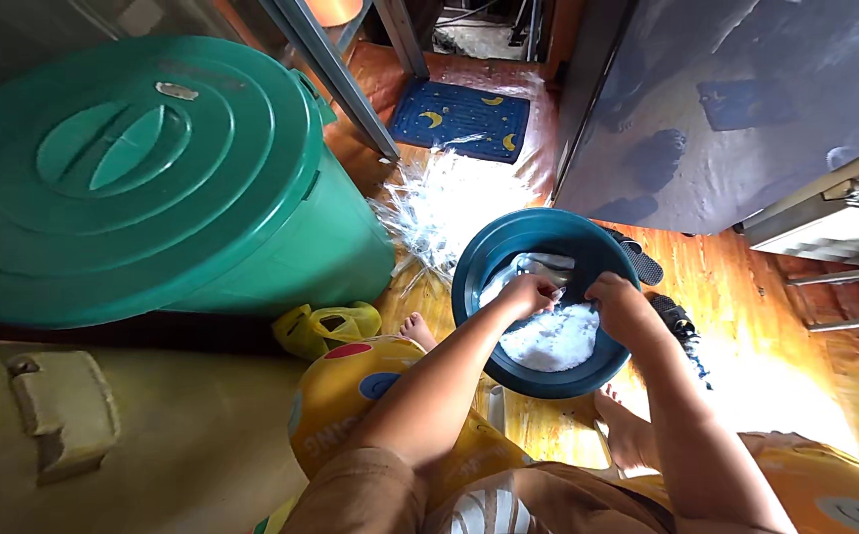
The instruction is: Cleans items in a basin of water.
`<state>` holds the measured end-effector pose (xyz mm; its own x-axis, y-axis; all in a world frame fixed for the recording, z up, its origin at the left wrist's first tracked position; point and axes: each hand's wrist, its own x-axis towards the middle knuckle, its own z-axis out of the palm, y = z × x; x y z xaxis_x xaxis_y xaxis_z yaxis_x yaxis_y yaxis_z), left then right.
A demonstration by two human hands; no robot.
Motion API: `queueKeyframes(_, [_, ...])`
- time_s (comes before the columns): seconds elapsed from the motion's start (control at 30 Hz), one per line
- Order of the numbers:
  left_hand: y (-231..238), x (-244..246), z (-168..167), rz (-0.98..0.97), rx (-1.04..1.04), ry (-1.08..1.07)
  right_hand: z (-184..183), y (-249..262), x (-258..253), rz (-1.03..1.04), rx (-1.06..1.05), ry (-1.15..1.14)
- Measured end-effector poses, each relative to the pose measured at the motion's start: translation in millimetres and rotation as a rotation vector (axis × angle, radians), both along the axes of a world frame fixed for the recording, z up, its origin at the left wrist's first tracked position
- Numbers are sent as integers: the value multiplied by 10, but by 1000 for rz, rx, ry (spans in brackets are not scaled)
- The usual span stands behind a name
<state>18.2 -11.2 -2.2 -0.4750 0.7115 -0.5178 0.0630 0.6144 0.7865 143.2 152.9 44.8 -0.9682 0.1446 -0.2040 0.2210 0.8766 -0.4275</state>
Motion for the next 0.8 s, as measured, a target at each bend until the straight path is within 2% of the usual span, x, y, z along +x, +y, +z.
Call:
queueKeyframes(0.13, [3, 6, -8, 47, 42, 12, -419, 67, 0, 79, 91, -403])
queueKeyframes(0.23, [22, 6, 12, 45, 53, 22, -387, 67, -13, 167, 60, -511])
queueKeyframes(0.3, [33, 16, 43, 45, 59, 33, -322, 81, -19, 108, -82, -412])
queueKeyframes(0.4, [35, 26, 95, 19, 47, 83, -299, 30, -49, -82, -305, -45])
queueKeyframes(0.47, [33, 49, 108, -6, 62, 100, -271, -42, -97, -183, -374, 98])
queueKeyframes(0.67, [35, 63, 67, 3, 111, 73, -148, -145, -136, -359, -386, 307])
queueKeyframes(0.8, [45, 67, 83, 43, 114, 54, -101, -100, -124, -426, -361, 328])
